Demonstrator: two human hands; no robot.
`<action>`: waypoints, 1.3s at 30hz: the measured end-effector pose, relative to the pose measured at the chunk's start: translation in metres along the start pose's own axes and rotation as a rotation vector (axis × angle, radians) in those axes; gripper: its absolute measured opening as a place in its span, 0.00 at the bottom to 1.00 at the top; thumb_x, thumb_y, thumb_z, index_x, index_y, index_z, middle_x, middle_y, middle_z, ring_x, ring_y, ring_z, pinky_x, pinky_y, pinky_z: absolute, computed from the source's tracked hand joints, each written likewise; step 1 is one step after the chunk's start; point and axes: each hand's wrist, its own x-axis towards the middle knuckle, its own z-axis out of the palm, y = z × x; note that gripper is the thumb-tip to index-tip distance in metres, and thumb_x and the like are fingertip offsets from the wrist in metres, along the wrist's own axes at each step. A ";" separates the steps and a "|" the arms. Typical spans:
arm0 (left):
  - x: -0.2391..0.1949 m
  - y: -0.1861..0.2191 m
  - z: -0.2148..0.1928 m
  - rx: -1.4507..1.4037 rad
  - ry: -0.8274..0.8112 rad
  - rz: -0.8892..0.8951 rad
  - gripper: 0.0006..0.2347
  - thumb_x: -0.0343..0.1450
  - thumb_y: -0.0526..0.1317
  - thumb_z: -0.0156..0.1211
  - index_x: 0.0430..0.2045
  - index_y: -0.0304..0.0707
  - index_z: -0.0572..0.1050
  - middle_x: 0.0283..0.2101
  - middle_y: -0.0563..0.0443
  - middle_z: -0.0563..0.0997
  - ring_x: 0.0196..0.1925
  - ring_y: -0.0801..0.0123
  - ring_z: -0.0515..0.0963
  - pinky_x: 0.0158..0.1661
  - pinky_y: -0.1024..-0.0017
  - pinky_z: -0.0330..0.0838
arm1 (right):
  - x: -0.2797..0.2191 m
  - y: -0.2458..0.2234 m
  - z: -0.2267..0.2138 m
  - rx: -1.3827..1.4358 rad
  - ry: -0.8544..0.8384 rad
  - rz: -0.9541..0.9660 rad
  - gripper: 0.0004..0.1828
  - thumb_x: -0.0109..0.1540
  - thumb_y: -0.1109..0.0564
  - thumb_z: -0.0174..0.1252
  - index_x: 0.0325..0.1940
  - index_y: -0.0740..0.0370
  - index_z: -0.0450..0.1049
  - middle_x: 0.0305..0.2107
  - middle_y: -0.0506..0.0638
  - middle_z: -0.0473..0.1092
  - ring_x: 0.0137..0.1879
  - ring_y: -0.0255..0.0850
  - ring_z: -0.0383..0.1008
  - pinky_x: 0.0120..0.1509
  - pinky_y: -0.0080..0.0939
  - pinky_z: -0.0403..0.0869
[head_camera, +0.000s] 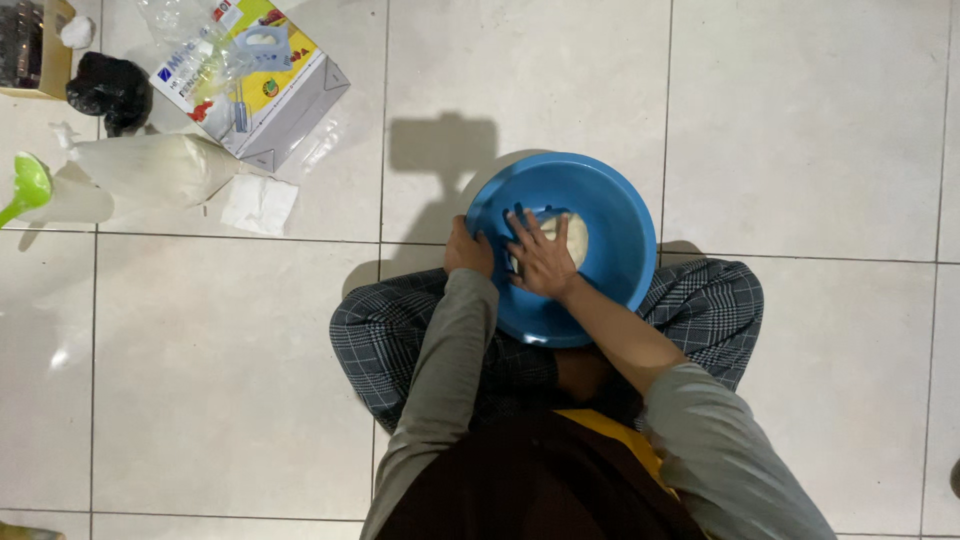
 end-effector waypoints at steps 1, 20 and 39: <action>0.005 -0.002 0.004 0.001 0.000 -0.002 0.14 0.77 0.42 0.47 0.58 0.44 0.62 0.51 0.39 0.80 0.51 0.47 0.83 0.48 0.47 0.80 | 0.009 0.001 -0.003 0.002 -0.001 -0.001 0.31 0.60 0.33 0.59 0.63 0.45 0.71 0.79 0.50 0.42 0.82 0.54 0.40 0.69 0.91 0.46; -0.020 -0.013 0.002 -0.239 0.024 0.041 0.14 0.77 0.40 0.50 0.56 0.38 0.62 0.46 0.33 0.79 0.51 0.35 0.81 0.51 0.38 0.76 | 0.012 0.127 0.097 1.056 0.548 0.528 0.14 0.72 0.48 0.51 0.49 0.56 0.79 0.48 0.55 0.77 0.59 0.54 0.74 0.64 0.56 0.68; 0.001 -0.020 -0.004 -0.136 -0.023 0.008 0.22 0.77 0.53 0.49 0.61 0.38 0.60 0.53 0.37 0.75 0.54 0.45 0.80 0.50 0.44 0.79 | -0.047 -0.044 0.018 0.389 0.371 0.154 0.15 0.59 0.36 0.58 0.28 0.44 0.74 0.25 0.45 0.71 0.38 0.51 0.76 0.39 0.54 0.74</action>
